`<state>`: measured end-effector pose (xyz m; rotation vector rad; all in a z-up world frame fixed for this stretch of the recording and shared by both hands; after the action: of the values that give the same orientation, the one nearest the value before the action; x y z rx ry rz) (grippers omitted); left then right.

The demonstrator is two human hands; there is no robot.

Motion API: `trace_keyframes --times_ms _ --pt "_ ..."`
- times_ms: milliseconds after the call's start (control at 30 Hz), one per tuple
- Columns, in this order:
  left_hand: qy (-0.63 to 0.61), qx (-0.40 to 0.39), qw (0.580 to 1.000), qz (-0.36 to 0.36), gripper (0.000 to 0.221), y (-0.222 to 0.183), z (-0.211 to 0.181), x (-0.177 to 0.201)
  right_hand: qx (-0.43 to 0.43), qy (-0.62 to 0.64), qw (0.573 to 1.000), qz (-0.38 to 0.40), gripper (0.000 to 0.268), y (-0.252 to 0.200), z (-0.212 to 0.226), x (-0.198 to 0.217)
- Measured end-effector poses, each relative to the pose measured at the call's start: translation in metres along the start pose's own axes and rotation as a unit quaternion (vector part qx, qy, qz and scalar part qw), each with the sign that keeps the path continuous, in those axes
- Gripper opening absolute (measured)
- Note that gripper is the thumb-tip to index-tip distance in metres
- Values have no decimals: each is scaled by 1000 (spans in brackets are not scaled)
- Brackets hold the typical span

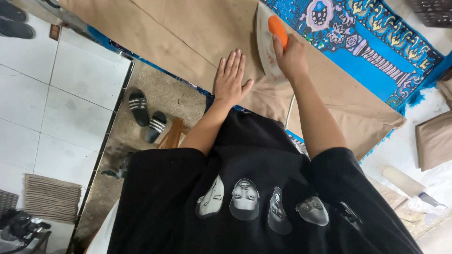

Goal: The person is ironing a pair of brown pants on a low table, using a hand iron and a spray bottle to remove wrinkles, and folding the pants during the process.

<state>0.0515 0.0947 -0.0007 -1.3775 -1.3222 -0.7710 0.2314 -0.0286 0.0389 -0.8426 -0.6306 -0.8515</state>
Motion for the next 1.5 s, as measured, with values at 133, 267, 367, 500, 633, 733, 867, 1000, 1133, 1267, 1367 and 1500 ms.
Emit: trace_keyframes --times_ms 133,267,367,500,633,733,867,1000,1133,1267,1367,1500 --pt "-4 -11 1000 -12 82 -2 1 1 34 12 999 6 60 5 -24 -7" --pt "-6 -20 1000 -9 81 -1 3 1 10 -23 997 68 52 -63 -68 -2" --pt "-8 -19 1000 -12 82 -2 3 1 -41 -59 991 114 51 -105 -100 8" --pt "-2 -21 999 -24 82 -2 2 -1 -97 -112 980 132 58 -114 -99 15" --pt "-9 -15 1000 -12 82 -1 2 -4 -86 -95 987 95 58 -58 -73 6" --pt "-4 -19 1000 -13 81 -3 3 -4 17 -78 997 -4 56 -4 -68 3" --pt "8 -25 999 -22 82 -1 2 0 37 -60 997 -40 65 27 -68 17" --pt "16 -26 999 -15 82 0 1 -1 -23 -31 998 44 57 -22 -82 32" --pt "17 -7 1000 10 84 4 2 -3 -42 -72 989 118 59 -102 -134 38" --pt "21 -20 1000 11 83 -3 -1 -5 -42 -125 973 188 57 -128 -146 23" --pt "26 -21 999 -5 82 4 -1 -8 -45 -135 981 133 60 -100 -113 15" --pt "30 -18 999 -6 82 2 -2 -13 -62 -72 994 48 61 -53 -86 26"
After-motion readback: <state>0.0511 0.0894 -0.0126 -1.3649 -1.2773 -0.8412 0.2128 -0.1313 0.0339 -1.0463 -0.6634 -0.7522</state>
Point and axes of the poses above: each hand's wrist, its own y-axis towards the middle knuckle, its own x-axis out of the back of the hand, z = x × y, the point moved 4 cm from there along y, towards the middle knuckle, and after that the axes turned 3 degrees about y, right-handed, at the moved point
